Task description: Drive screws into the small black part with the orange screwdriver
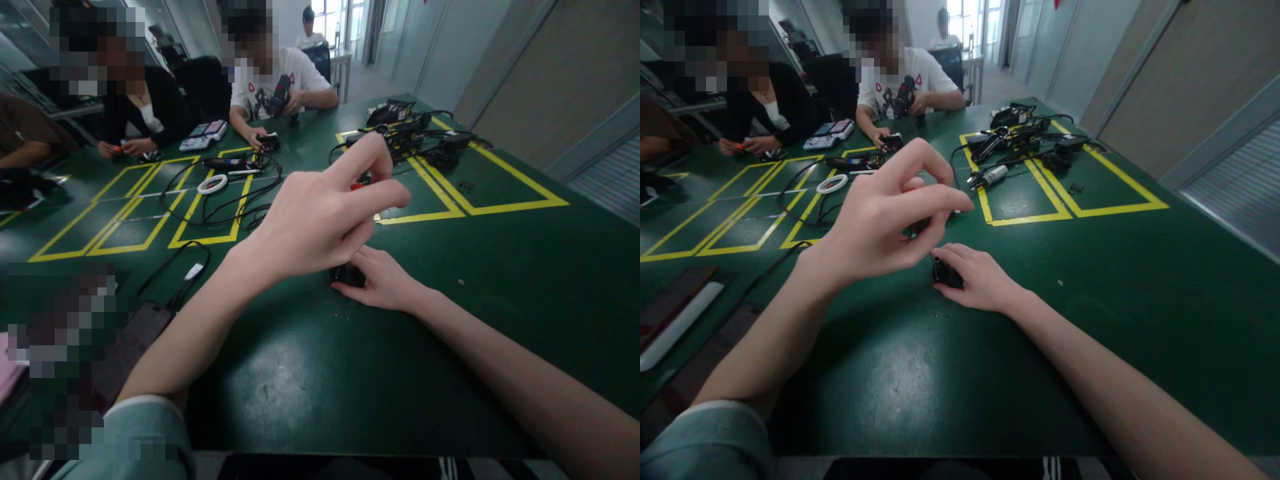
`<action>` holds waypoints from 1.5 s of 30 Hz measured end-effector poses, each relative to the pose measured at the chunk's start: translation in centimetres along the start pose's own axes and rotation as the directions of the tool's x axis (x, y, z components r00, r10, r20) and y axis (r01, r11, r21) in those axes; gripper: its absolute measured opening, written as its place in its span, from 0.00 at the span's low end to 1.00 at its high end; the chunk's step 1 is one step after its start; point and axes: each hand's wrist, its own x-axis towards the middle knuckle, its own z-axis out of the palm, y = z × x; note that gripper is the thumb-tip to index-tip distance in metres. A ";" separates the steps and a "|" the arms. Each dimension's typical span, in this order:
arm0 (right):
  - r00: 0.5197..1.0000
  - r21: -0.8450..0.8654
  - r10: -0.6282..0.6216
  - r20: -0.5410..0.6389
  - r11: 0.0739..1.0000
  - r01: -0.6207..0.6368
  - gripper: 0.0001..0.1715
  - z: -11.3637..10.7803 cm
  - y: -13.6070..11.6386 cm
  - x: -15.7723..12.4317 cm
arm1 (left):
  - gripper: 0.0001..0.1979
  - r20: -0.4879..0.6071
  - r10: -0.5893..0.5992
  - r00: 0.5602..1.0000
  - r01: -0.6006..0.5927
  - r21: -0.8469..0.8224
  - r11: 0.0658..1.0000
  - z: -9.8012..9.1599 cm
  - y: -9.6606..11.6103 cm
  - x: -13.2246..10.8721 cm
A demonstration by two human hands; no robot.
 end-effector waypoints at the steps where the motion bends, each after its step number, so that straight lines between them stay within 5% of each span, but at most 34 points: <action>1: 1.000 -0.006 0.000 -0.006 1.000 0.000 0.23 0.0 0.0 0.0 | 0.13 0.001 0.000 1.000 0.000 0.010 1.000 0.1 0.0 0.0; 7: 1.000 -0.027 0.003 -0.006 1.000 -0.003 0.18 -0.3 -0.1 0.0 | 0.12 0.047 0.063 0.997 -0.063 -0.014 0.998 -0.1 0.3 0.1; 13: 1.000 -0.012 0.002 -0.008 1.000 -0.002 0.18 -0.2 0.1 -0.2 | 0.14 0.020 -0.019 1.000 0.018 0.038 0.999 0.2 0.5 0.1; 20: 1.000 -0.009 -0.003 0.008 1.000 0.003 0.15 -0.4 -0.1 -0.1 | 0.13 0.056 0.046 0.997 -0.048 0.039 0.998 0.2 0.4 0.1; 31: 0.999 -0.019 -0.047 -0.011 0.999 0.047 0.16 -0.4 -0.1 0.0 | 0.20 0.131 -0.017 0.991 0.004 0.098 0.995 -0.3 1.0 0.4; 45: 1.000 -0.015 -0.029 -0.012 0.999 0.029 0.14 -0.3 -0.1 -0.1 | 0.17 0.066 0.019 0.998 -0.026 0.107 0.994 0.0 0.5 0.1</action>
